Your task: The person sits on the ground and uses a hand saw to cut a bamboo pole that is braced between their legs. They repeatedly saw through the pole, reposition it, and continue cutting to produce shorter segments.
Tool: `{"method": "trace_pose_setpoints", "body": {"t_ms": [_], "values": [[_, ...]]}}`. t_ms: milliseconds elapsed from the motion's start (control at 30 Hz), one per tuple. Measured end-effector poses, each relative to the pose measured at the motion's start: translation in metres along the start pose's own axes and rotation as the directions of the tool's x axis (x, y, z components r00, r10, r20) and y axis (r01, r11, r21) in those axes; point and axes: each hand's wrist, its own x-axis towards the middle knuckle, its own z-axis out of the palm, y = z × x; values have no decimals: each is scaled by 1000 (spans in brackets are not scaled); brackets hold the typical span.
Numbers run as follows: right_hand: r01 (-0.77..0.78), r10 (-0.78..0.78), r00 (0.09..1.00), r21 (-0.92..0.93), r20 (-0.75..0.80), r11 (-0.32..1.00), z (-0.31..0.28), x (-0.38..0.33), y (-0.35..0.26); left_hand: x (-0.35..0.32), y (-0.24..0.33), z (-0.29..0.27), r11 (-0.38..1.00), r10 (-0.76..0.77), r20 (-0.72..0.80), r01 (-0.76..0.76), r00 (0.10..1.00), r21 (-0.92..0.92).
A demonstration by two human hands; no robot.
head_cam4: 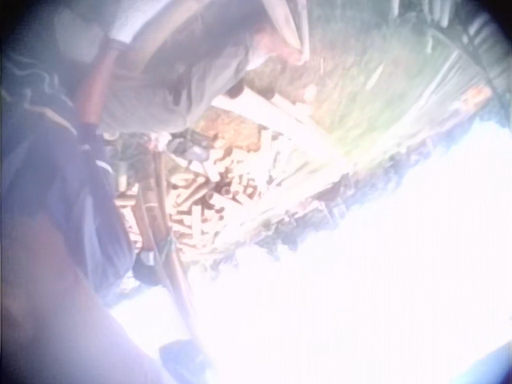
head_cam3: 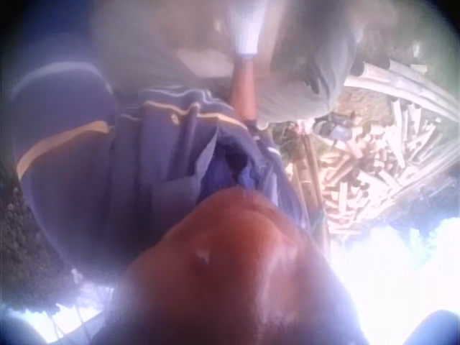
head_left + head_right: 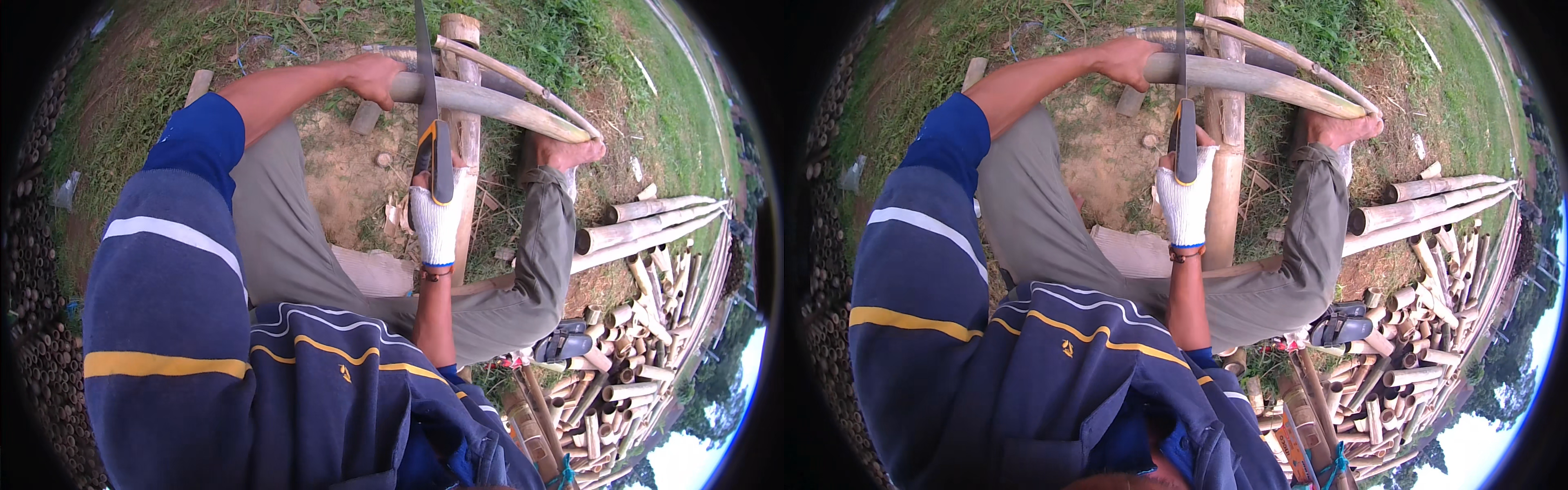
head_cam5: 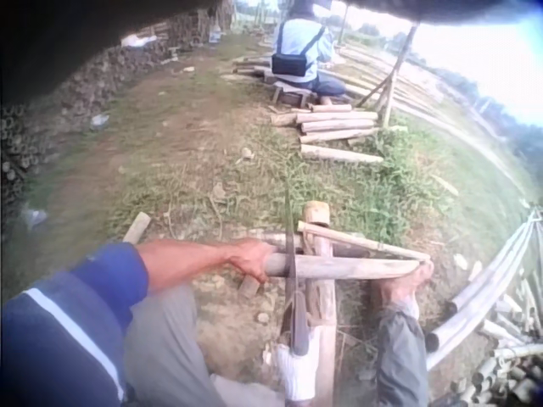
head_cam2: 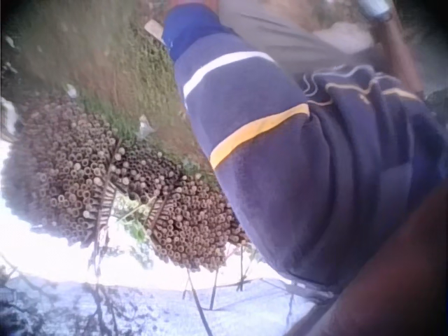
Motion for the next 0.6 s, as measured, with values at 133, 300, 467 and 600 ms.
{"method": "trace_pose_setpoints", "body": {"t_ms": [133,300,467,600], "values": [[-91,103,993,-206,51,974,-75,-153,-22,0,13,-8,998,-30,58,32,998,-49],[-376,372,924,31,84,926,-89,-175,1,-3,15,-5,997,-49,82,54,995,-64],[-45,45,998,1,32,999,2,3,21,-7,16,1,999,-33,37,35,999,-40],[-84,79,995,89,55,992,6,29,0,-2,5,5,999,45,-19,-45,999,-1]]}}
